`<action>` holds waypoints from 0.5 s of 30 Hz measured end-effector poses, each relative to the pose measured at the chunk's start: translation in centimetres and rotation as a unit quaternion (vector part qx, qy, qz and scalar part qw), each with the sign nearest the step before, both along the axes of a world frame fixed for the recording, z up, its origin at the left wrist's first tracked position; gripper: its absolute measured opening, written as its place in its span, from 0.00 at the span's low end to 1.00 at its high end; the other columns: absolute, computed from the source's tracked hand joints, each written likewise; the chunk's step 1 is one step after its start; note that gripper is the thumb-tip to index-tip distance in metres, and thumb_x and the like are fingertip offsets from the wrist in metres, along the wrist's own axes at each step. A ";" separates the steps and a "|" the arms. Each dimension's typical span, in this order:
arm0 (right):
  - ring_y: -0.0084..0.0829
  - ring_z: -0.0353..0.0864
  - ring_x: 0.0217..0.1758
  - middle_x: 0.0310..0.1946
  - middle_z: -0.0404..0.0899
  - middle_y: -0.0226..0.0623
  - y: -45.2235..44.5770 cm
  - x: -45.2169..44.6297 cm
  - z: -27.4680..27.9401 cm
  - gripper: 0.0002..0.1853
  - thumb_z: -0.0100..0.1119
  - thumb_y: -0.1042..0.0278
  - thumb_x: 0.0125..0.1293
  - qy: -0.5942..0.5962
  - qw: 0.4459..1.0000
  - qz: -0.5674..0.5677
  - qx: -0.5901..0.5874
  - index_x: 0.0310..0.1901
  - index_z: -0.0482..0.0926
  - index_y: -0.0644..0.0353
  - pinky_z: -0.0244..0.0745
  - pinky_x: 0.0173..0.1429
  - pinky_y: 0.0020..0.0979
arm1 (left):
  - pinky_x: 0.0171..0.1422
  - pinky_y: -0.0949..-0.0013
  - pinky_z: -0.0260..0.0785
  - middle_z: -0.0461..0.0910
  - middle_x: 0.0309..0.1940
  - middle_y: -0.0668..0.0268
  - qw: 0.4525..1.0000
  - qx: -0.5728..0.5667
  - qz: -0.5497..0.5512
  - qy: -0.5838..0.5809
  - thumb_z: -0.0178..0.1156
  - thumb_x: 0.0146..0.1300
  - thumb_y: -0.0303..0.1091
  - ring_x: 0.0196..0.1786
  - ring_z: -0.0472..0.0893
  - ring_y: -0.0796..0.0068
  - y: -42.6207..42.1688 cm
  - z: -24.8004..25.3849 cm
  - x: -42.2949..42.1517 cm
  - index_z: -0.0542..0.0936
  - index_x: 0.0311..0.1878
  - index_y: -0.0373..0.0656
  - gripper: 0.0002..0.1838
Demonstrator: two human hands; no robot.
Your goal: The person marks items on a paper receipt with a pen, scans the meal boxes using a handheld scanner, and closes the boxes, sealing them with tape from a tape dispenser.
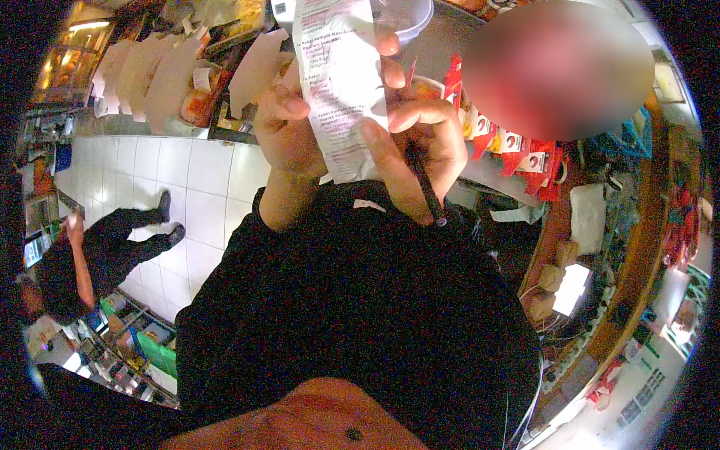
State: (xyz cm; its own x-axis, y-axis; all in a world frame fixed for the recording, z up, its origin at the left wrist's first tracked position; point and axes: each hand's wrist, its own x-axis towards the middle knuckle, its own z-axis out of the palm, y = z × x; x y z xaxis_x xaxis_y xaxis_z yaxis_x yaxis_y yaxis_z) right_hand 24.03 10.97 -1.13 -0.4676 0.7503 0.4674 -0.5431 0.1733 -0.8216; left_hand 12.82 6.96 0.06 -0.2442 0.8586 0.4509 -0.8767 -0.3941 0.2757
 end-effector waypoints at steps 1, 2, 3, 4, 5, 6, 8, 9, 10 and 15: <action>0.39 0.62 0.65 0.57 0.68 0.52 0.0 0.0 -0.1 0.18 0.57 0.94 0.48 -0.001 1.000 0.003 0.004 0.37 0.69 0.60 0.57 0.66 0.39 | 0.58 0.62 0.64 0.71 0.52 0.47 1.000 0.000 0.000 0.000 0.47 0.47 0.42 0.52 0.73 0.58 0.0 -0.1 0.0 0.66 0.56 0.28 0.33; 0.36 0.65 0.62 0.54 0.70 0.50 0.0 -0.1 -0.1 0.18 0.57 0.93 0.48 -0.002 1.000 -0.015 0.016 0.37 0.68 0.60 0.59 0.64 0.37 | 0.59 0.59 0.64 0.71 0.52 0.46 1.000 0.007 -0.012 -0.007 0.48 0.45 0.41 0.53 0.73 0.55 0.0 -0.4 0.0 0.64 0.57 0.28 0.35; 0.34 0.68 0.59 0.51 0.72 0.47 -0.1 -0.1 -0.1 0.18 0.58 0.93 0.48 -0.002 0.999 -0.033 0.027 0.37 0.68 0.60 0.61 0.62 0.35 | 0.59 0.56 0.64 0.71 0.52 0.45 1.000 0.014 -0.024 -0.015 0.48 0.43 0.39 0.53 0.73 0.53 0.0 -0.6 0.1 0.62 0.58 0.29 0.36; 0.34 0.68 0.59 0.51 0.72 0.47 -0.3 0.1 -0.1 0.18 0.58 0.93 0.48 -0.003 0.999 -0.034 0.026 0.37 0.68 0.60 0.61 0.62 0.35 | 0.59 0.56 0.64 0.71 0.52 0.45 0.999 0.014 -0.024 -0.016 0.48 0.43 0.39 0.53 0.73 0.53 -0.1 -0.4 0.3 0.62 0.58 0.29 0.36; 0.31 0.70 0.56 0.48 0.73 0.45 -0.4 0.5 -0.2 0.18 0.58 0.93 0.48 -0.039 0.998 -0.047 0.016 0.36 0.68 0.60 0.62 0.60 0.33 | 0.58 0.56 0.65 0.71 0.51 0.45 0.999 -0.004 -0.018 -0.027 0.48 0.43 0.39 0.52 0.73 0.53 -0.1 -0.2 0.5 0.62 0.58 0.29 0.36; 0.29 0.71 0.52 0.45 0.73 0.42 -0.5 0.7 -0.2 0.18 0.59 0.92 0.48 -0.074 0.995 -0.060 0.005 0.36 0.68 0.60 0.64 0.57 0.30 | 0.57 0.57 0.66 0.71 0.51 0.46 0.999 -0.021 -0.011 -0.037 0.48 0.43 0.39 0.51 0.74 0.53 -0.2 -0.1 0.7 0.62 0.58 0.29 0.36; 0.27 0.71 0.49 0.43 0.72 0.40 -0.5 0.4 0.0 0.18 0.59 0.92 0.48 -0.064 0.995 -0.067 0.026 0.36 0.68 0.60 0.64 0.55 0.29 | 0.56 0.57 0.67 0.71 0.51 0.46 0.996 -0.088 0.021 -0.017 0.48 0.44 0.39 0.50 0.74 0.54 -0.7 -0.4 0.9 0.62 0.58 0.29 0.36; 0.25 0.71 0.46 0.42 0.72 0.38 -0.6 0.2 0.0 0.18 0.59 0.92 0.48 -0.053 0.995 -0.072 0.046 0.36 0.68 0.60 0.65 0.53 0.27 | 0.55 0.57 0.67 0.71 0.51 0.46 0.992 -0.121 0.038 -0.008 0.48 0.44 0.38 0.49 0.75 0.54 -0.8 -0.5 0.9 0.62 0.59 0.29 0.35; 0.25 0.71 0.46 0.42 0.72 0.38 -0.6 0.3 0.0 0.18 0.59 0.92 0.48 -0.054 0.995 -0.071 0.047 0.36 0.68 0.60 0.65 0.53 0.27 | 0.55 0.57 0.67 0.71 0.51 0.46 0.986 -0.154 0.055 0.002 0.48 0.45 0.38 0.49 0.75 0.54 -0.9 -0.7 0.9 0.62 0.59 0.29 0.35; 0.30 0.68 0.55 0.45 0.71 0.43 -1.0 -0.1 0.0 0.18 0.57 0.94 0.49 -0.042 0.997 -0.045 0.035 0.37 0.68 0.60 0.58 0.61 0.31 | 0.56 0.59 0.67 0.71 0.51 0.49 0.992 -0.103 0.065 -0.027 0.46 0.49 0.37 0.51 0.74 0.55 -1.2 -0.8 0.9 0.62 0.60 0.31 0.33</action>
